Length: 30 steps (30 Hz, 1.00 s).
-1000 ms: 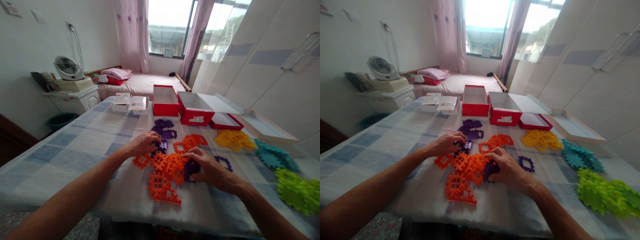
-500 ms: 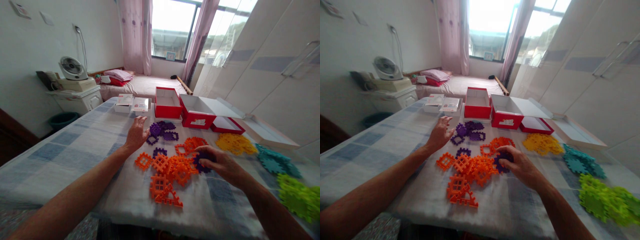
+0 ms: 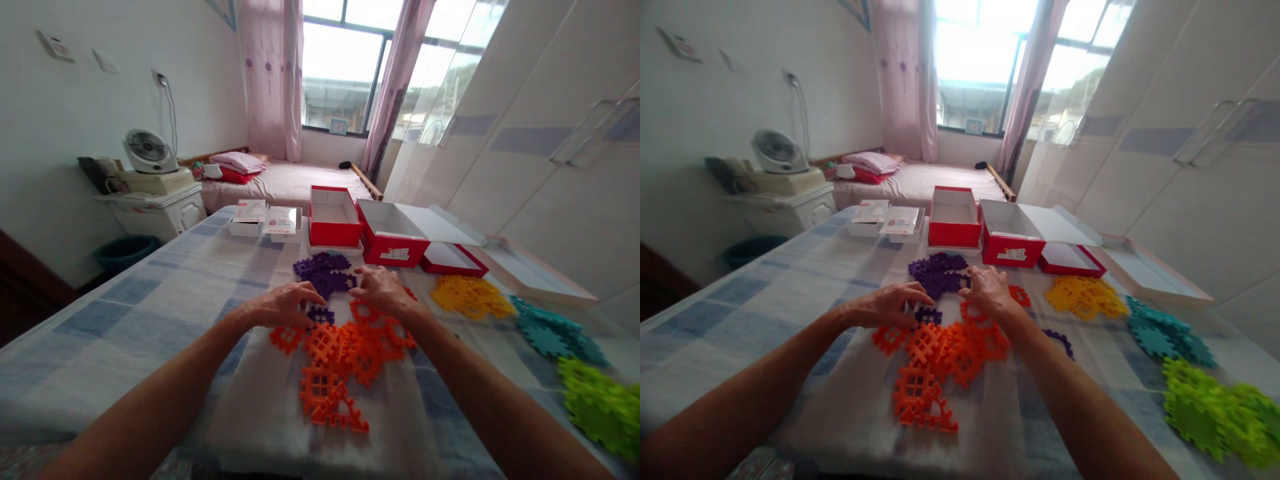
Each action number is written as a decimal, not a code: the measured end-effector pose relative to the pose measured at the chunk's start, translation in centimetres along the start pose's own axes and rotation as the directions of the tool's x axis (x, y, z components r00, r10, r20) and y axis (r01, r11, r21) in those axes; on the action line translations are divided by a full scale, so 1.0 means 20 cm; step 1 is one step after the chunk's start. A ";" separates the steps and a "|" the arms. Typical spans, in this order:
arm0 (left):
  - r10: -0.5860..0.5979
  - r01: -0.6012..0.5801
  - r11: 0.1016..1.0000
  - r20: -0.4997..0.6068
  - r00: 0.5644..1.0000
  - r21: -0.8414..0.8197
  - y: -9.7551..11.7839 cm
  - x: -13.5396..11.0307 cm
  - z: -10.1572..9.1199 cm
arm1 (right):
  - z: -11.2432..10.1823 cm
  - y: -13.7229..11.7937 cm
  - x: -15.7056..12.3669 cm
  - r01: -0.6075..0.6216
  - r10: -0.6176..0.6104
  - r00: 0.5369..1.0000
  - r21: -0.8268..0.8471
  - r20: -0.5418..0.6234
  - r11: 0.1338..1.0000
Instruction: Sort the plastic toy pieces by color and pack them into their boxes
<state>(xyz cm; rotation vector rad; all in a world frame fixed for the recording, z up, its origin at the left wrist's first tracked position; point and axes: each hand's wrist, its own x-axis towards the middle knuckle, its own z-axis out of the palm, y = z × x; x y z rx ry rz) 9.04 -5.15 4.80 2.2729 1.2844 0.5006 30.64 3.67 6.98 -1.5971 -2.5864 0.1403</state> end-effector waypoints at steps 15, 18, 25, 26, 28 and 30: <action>-0.295 0.243 0.902 -0.097 0.951 -0.356 -0.01 0.05 0.08 | -0.05 0.25 -0.22 0.115 -0.010 0.947 0.308 -0.322 0.945; -0.358 0.236 0.846 -0.181 0.916 -0.478 -0.01 0.07 0.09 | -0.07 0.48 -0.39 -0.034 0.139 0.948 0.342 -0.286 0.939; -0.521 0.277 0.841 -0.554 0.650 -0.465 -0.06 0.09 0.04 | 0.02 0.74 -0.68 -0.147 0.174 0.975 0.179 -0.141 0.973; -0.497 0.302 0.866 -0.607 0.621 -0.399 -0.07 0.09 0.03 | 0.03 0.74 -0.70 -0.132 0.152 0.981 0.158 -0.119 0.978; -0.437 0.336 0.898 -0.661 0.610 -0.284 -0.09 0.08 0.02 | 0.05 0.72 -0.70 -0.124 0.136 0.987 0.139 -0.086 0.983; -0.393 0.329 0.917 -0.653 0.647 -0.226 -0.08 0.07 0.01 | 0.06 0.70 -0.69 -0.146 0.156 0.985 0.129 -0.074 0.981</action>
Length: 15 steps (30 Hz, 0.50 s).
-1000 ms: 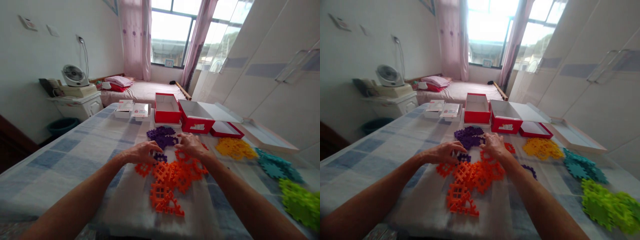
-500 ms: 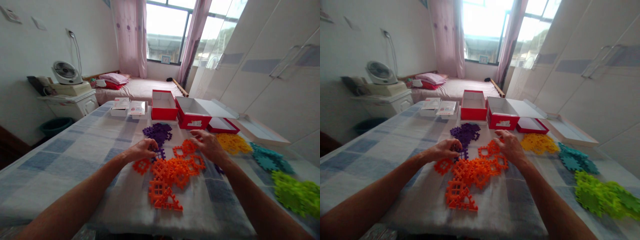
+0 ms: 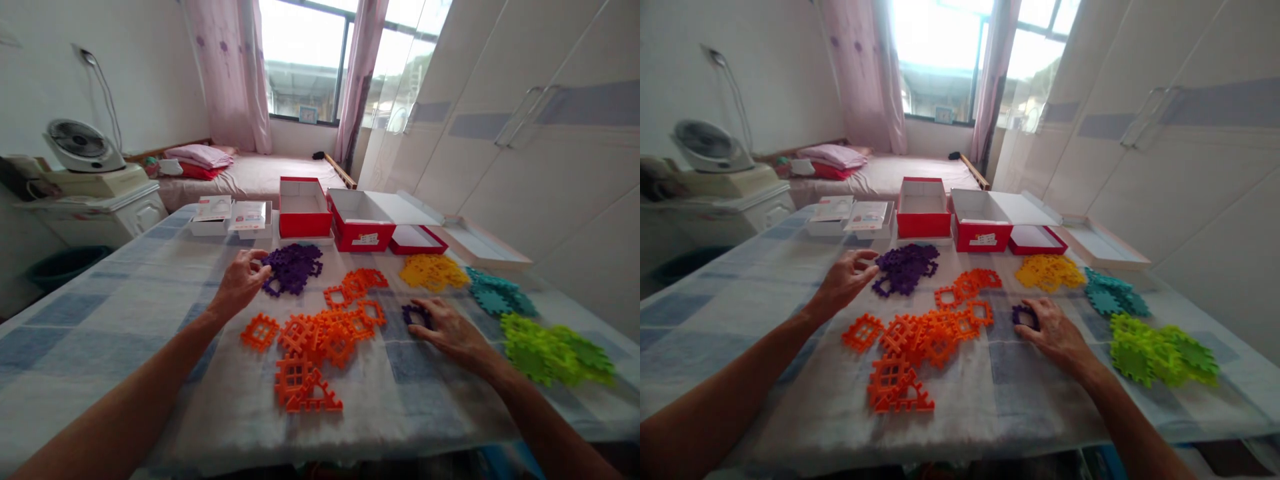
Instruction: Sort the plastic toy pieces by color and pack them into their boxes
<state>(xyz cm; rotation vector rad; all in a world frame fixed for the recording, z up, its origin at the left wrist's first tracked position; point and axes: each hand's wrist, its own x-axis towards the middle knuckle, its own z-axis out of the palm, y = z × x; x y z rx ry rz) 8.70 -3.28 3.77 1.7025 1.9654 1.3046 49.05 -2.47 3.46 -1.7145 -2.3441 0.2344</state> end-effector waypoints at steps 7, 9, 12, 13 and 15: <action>0.142 -0.189 0.973 0.304 0.942 0.133 0.10 -0.05 -0.13 | -0.02 -0.05 0.09 0.005 -0.004 0.999 0.022 -0.032 1.000; 0.146 -0.264 0.940 0.444 0.884 0.217 0.12 -0.09 -0.19 | -0.02 -0.05 0.10 0.000 -0.001 1.000 0.031 0.008 1.000; 0.079 -0.310 0.906 0.605 0.792 0.288 0.12 -0.17 -0.28 | -0.02 -0.05 0.10 0.009 -0.014 0.997 0.055 0.078 0.998; 0.053 -0.312 0.903 0.644 0.763 0.296 0.11 -0.21 -0.30 | -0.01 -0.05 0.09 0.013 -0.018 0.996 0.064 0.089 0.998; 0.010 -0.313 0.896 0.690 0.724 0.316 0.09 -0.26 -0.31 | -0.01 -0.05 0.08 0.003 -0.010 0.995 0.078 0.098 0.997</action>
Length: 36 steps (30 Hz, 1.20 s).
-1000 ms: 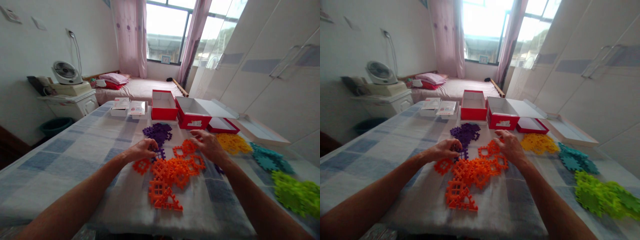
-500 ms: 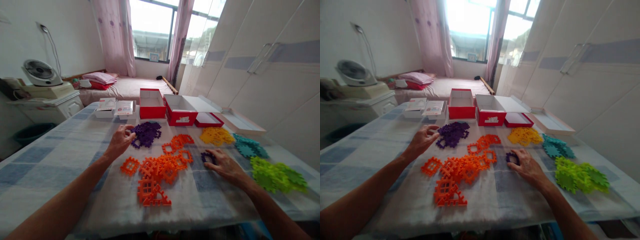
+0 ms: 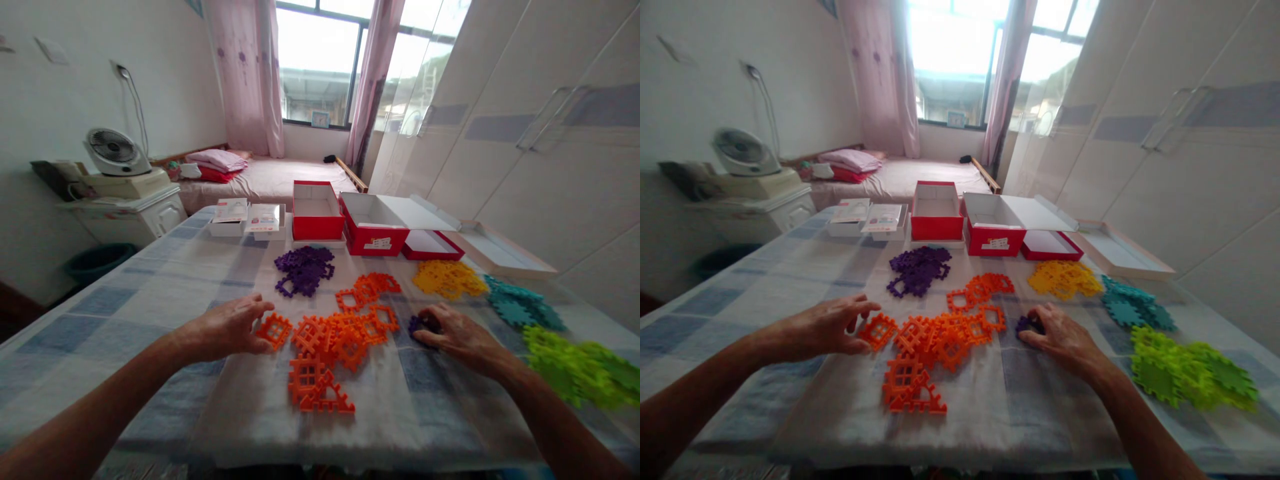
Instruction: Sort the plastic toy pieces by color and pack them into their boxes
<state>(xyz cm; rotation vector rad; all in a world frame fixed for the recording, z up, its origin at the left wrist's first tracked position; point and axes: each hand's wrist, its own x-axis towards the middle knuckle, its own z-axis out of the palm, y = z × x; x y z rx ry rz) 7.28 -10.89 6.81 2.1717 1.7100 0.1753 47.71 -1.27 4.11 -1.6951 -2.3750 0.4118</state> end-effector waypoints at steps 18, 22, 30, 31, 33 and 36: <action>0.089 -0.089 0.996 -0.032 0.996 -0.009 0.08 0.02 0.12 | 0.01 -0.72 0.52 0.329 -0.210 0.931 0.436 -0.299 0.837; 0.093 -0.094 0.995 0.027 0.995 0.027 0.10 -0.04 0.15 | 0.06 -0.56 0.42 0.364 -0.246 0.855 0.189 -0.457 0.912; 0.236 -0.236 0.972 -0.012 0.972 -0.014 0.19 0.03 0.34 | 0.23 -0.12 0.28 0.185 -0.123 0.866 0.082 -0.485 0.979; 0.244 -0.245 0.969 -0.044 0.969 -0.015 0.20 0.06 0.36 | 0.24 -0.11 0.29 0.172 -0.106 0.869 0.096 -0.483 0.980; 0.252 -0.255 0.967 -0.091 0.963 -0.014 0.24 0.11 0.39 | 0.25 -0.11 0.30 0.157 -0.082 0.880 0.123 -0.468 0.980; 0.259 -0.263 0.965 -0.119 0.958 -0.019 0.30 0.19 0.41 | 0.25 -0.13 0.31 0.148 -0.075 0.896 0.134 -0.437 0.980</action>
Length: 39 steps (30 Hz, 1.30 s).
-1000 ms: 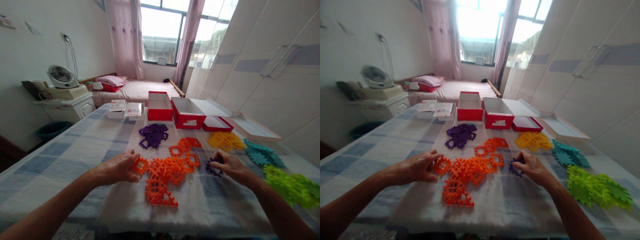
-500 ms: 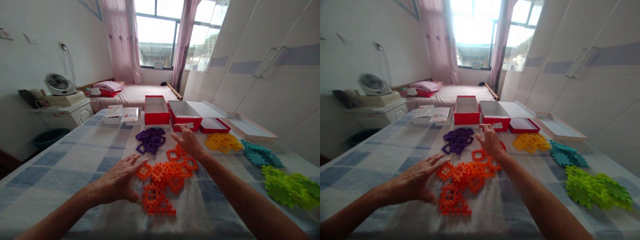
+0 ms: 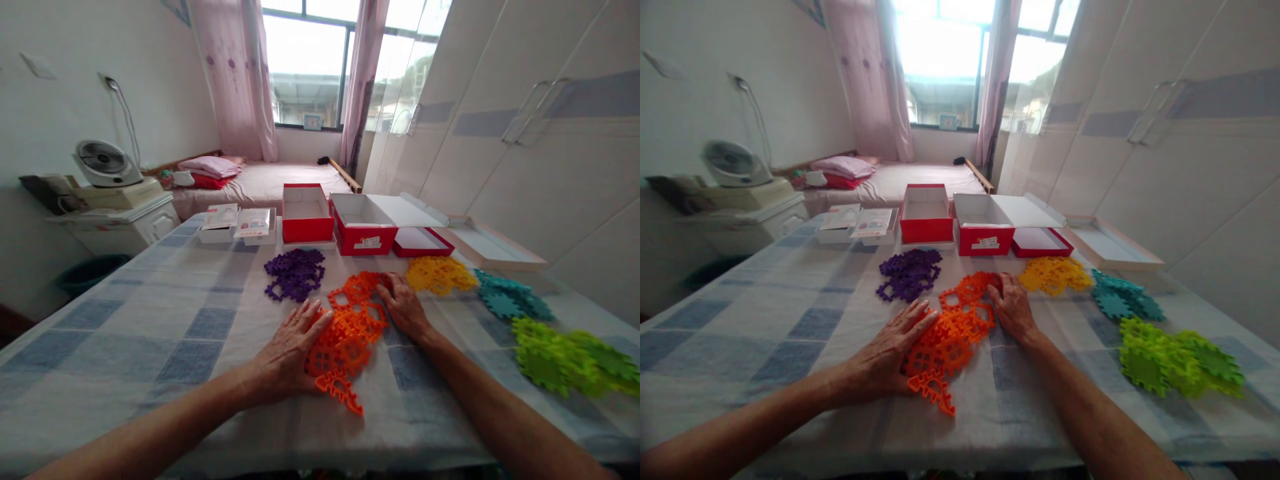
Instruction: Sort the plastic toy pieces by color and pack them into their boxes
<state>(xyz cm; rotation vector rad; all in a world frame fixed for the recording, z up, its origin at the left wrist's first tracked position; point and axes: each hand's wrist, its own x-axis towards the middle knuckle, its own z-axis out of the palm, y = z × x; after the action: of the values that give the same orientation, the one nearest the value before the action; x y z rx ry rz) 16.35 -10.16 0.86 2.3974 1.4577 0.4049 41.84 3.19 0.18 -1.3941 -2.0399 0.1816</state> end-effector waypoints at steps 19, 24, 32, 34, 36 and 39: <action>-0.056 0.056 0.996 -0.002 0.998 -0.067 0.10 0.43 -0.05 | -0.05 -0.01 0.00 -0.170 0.165 0.985 0.262 0.042 0.950; 0.227 -0.220 0.971 0.066 0.972 -0.091 0.15 0.21 -0.14 | -0.02 0.01 0.01 -0.180 0.183 0.983 0.295 0.018 0.938; 0.352 -0.354 0.935 0.047 0.935 0.036 0.14 0.23 0.03 | -0.02 0.00 0.01 -0.158 0.170 0.985 0.297 -0.017 0.942; 0.314 -0.310 0.948 -0.044 0.948 0.075 0.12 0.31 0.07 | -0.03 0.00 0.00 -0.167 0.179 0.984 0.308 -0.014 0.937; 0.239 -0.227 0.968 -0.127 0.963 0.103 0.11 0.39 0.10 | -0.04 -0.01 0.00 -0.182 0.195 0.981 0.320 -0.008 0.930; 0.126 -0.107 0.988 -0.178 0.976 0.115 0.11 0.48 0.11 | -0.04 -0.01 0.00 -0.195 0.206 0.979 0.338 0.004 0.921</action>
<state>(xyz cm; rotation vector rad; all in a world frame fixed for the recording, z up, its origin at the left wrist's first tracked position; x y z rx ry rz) 23.24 -2.86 0.47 2.5977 1.4502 0.6084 42.16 2.93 0.92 -1.3721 -1.7360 0.5674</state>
